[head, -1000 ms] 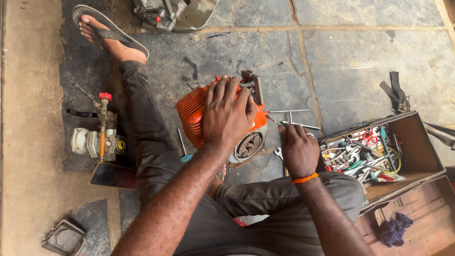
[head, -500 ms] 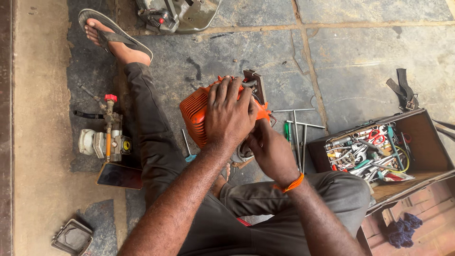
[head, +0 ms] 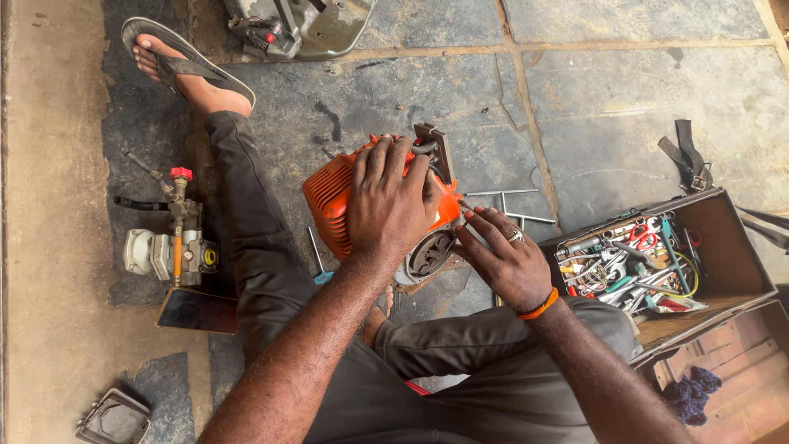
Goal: The person uses a screwdriver to loosen and remove screws from the side of a small orange engine. They then lift the engine cover off and set it aside. The person continues to remove additional screws from the engine body.
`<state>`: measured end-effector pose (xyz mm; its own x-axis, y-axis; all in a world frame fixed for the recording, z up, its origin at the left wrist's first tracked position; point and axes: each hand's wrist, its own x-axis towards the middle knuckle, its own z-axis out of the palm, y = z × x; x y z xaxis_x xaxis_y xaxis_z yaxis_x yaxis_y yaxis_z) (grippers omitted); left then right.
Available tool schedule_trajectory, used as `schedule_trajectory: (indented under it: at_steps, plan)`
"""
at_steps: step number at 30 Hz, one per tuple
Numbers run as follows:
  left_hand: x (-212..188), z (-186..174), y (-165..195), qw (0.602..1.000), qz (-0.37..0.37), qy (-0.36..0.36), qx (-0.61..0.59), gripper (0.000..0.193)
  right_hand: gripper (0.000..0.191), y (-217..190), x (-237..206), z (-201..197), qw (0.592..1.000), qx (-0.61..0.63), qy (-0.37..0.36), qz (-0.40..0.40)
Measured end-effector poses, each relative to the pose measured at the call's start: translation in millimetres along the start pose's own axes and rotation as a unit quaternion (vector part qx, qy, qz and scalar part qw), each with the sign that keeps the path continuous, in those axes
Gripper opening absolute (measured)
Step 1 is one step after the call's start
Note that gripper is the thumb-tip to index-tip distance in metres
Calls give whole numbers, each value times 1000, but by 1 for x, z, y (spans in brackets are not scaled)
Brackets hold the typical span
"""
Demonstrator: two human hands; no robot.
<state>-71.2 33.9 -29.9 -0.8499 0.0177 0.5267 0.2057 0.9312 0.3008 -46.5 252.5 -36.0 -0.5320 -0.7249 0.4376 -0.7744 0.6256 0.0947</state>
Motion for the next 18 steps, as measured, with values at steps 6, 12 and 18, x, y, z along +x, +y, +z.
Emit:
schedule_trajectory:
  at_steps: [6,12,18]
  plan:
    - [1,1,1,1000,6,10,7,22,42,11,-2,6,998,-17,-3,-62]
    - [1,0,0,1000,14,10,7,23,39,22,-5,17,994,-36,8,-105]
    - [0,2,1,1000,5,-7,4,21,38,24,-7,23,995,-16,9,-100]
